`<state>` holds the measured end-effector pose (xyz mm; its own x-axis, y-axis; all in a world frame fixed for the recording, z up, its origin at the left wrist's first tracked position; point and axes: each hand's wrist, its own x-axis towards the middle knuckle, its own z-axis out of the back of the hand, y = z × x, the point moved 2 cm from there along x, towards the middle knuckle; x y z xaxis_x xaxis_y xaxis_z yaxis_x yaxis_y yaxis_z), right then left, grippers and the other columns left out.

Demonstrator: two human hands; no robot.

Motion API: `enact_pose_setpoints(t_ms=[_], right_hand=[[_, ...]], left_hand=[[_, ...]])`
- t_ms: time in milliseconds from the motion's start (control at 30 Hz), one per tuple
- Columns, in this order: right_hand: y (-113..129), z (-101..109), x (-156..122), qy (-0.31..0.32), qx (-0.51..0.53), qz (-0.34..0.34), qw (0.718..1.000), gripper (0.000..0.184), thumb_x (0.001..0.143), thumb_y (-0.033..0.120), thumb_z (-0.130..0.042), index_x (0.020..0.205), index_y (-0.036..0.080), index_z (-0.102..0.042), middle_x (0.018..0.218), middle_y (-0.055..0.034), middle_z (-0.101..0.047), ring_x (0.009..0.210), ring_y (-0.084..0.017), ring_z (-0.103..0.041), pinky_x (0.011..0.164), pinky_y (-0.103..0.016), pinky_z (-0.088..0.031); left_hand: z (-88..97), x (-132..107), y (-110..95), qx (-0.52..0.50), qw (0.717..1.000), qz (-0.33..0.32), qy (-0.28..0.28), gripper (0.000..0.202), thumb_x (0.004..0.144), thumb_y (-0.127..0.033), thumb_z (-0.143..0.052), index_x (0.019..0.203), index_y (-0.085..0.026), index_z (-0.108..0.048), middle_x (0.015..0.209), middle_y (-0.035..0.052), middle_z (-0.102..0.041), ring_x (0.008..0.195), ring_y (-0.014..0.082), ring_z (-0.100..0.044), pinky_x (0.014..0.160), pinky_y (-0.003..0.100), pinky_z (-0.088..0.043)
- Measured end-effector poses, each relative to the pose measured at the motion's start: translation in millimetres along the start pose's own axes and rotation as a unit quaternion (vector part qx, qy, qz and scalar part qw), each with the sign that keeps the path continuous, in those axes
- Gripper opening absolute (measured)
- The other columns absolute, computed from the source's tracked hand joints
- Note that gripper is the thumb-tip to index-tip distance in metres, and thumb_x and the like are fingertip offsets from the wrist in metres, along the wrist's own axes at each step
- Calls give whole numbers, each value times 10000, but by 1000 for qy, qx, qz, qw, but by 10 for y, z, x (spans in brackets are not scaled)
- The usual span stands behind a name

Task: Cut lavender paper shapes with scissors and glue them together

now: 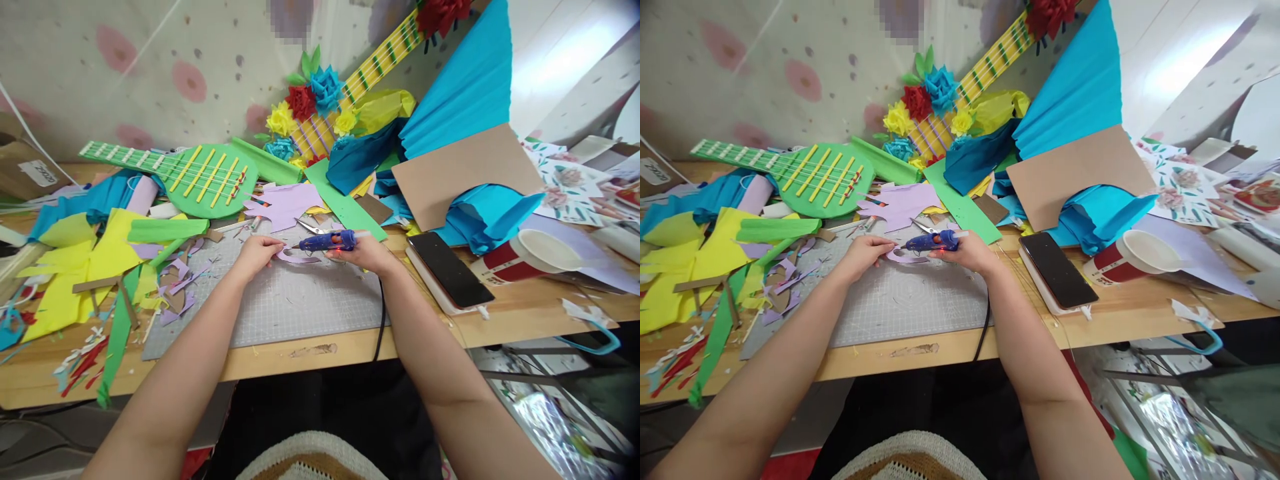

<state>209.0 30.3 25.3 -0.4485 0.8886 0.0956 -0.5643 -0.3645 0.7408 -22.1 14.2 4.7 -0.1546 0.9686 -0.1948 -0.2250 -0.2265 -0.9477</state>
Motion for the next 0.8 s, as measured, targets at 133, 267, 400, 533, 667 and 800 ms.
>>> enact_pose_setpoints(t_ms=[133, 267, 400, 533, 667, 800], right_hand=[[58, -47, 20, -5, -32, 33, 999, 387, 595, 509, -677, 815, 192, -651, 793, -19, -639, 723, -171, -559, 632, -255, -397], [108, -69, 22, 6, -73, 38, 997, 358, 611, 505, -672, 789, 197, -640, 780, -8, -634, 712, -156, -543, 616, -242, -364], [127, -88, 29, 5, -95, 48, 994, 330, 628, 502, -662, 764, 202, -632, 763, -4, -627, 695, -143, -529, 610, -234, -342], [141, -108, 33, 8, -115, 58, 992, 310, 645, 499, -650, 748, 208, -623, 744, -2, -621, 690, -141, -525, 595, -230, -326], [134, -109, 30, -1, -121, 53, 991, 327, 640, 519, -648, 750, 211, -627, 751, -6, -625, 689, -147, -529, 597, -233, -326], [98, -113, 38, -5, -125, 48, 991, 352, 628, 535, -652, 771, 214, -641, 764, -11, -631, 697, -155, -535, 603, -239, -328]], left_hand=[[12, 6, 13, 20, 1000, -13, 15, 106, 577, -210, -671, 657, -158, -718, 519, 28, -589, 433, 92, -455, 326, 183, -304], [15, 28, 44, 54, 998, -21, 17, 123, 596, -227, -659, 680, -165, -724, 533, 27, -601, 400, 83, -439, 328, 191, -310], [15, 49, 72, 65, 997, -22, 18, 124, 595, -247, -668, 673, -169, -724, 532, 26, -606, 352, 72, -413, 330, 202, -317], [14, 63, 87, 77, 997, -24, 20, 130, 612, -257, -657, 687, -174, -724, 558, 30, -618, 342, 78, -421, 353, 226, -340], [16, 63, 75, 88, 996, -22, 17, 112, 611, -247, -655, 668, -176, -721, 548, 23, -618, 324, 77, -415, 350, 225, -320], [15, 56, 58, 92, 995, -22, 16, 103, 606, -244, -657, 656, -178, -719, 538, 18, -617, 317, 79, -426, 352, 222, -320]])
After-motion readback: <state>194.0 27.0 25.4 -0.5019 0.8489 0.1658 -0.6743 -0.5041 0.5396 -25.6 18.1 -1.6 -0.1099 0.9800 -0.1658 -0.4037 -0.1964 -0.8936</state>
